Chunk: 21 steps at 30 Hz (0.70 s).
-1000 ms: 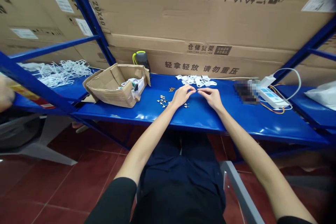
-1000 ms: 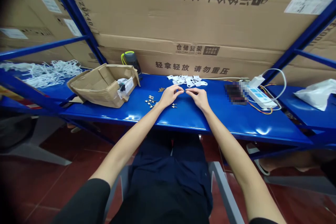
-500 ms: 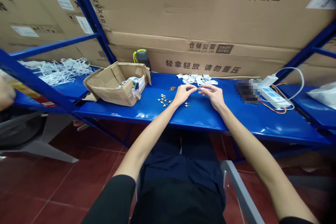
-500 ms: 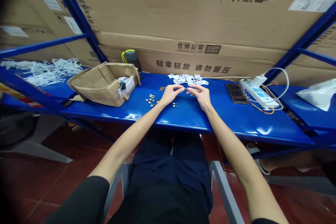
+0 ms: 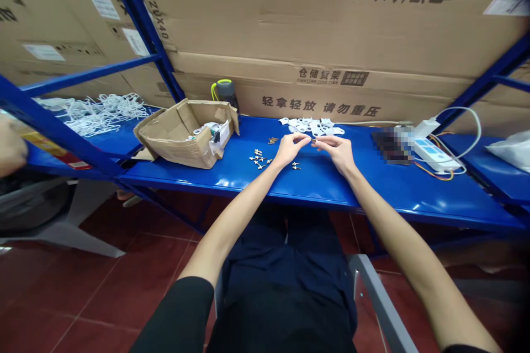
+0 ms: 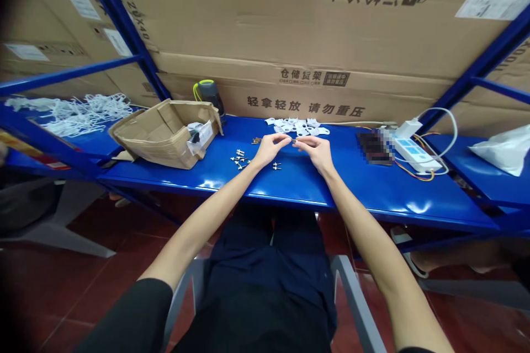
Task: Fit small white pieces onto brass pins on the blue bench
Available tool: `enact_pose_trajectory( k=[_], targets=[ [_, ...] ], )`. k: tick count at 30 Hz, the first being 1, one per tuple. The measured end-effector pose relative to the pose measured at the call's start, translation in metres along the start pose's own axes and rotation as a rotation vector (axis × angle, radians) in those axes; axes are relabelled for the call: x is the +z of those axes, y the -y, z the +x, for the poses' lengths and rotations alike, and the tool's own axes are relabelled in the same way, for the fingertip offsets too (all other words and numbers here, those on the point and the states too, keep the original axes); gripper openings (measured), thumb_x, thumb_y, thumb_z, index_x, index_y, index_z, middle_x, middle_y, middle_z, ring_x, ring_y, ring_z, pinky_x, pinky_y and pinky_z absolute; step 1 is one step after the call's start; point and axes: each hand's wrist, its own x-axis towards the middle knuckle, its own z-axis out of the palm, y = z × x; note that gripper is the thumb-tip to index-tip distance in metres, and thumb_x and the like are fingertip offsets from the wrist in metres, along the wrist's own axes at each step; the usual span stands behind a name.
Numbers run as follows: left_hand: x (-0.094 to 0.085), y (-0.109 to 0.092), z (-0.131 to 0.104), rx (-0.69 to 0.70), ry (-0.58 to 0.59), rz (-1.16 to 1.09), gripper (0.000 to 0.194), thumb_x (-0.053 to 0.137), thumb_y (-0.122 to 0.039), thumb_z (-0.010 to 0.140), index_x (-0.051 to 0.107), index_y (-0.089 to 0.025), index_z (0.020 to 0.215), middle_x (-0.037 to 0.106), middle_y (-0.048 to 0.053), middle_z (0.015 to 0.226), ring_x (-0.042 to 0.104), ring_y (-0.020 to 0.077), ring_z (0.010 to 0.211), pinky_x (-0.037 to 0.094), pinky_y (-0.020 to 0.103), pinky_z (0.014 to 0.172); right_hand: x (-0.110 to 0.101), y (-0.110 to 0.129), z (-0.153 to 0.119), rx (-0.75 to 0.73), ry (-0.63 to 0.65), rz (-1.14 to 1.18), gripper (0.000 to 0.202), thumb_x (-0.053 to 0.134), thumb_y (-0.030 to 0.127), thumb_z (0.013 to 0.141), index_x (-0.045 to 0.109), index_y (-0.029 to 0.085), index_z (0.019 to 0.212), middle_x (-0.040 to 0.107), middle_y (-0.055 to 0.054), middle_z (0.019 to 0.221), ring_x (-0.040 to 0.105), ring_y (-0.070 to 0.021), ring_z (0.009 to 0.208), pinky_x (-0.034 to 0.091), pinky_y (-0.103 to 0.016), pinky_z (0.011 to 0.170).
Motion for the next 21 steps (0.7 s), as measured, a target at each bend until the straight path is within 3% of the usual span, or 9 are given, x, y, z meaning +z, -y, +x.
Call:
enact_pose_trajectory(
  k=[21],
  targets=[
    [-0.0001,0.0022,0.0002,-0.129,0.08,-0.155,0.031,0.076,-0.042,0.092,0.083,-0.014,0.102,0.08,0.008,0.095,0.067,0.0176,0.083,0.052,0.031,0.08,-0.0016,-0.0056,0.0027,-0.012,-0.03,-0.003,0.043,0.097,0.056,0.065,0.083,0.023,0.088,0.082,-0.004,0.083,0.077,-0.027,0.077,0.064,-0.044,0.082]
  ],
)
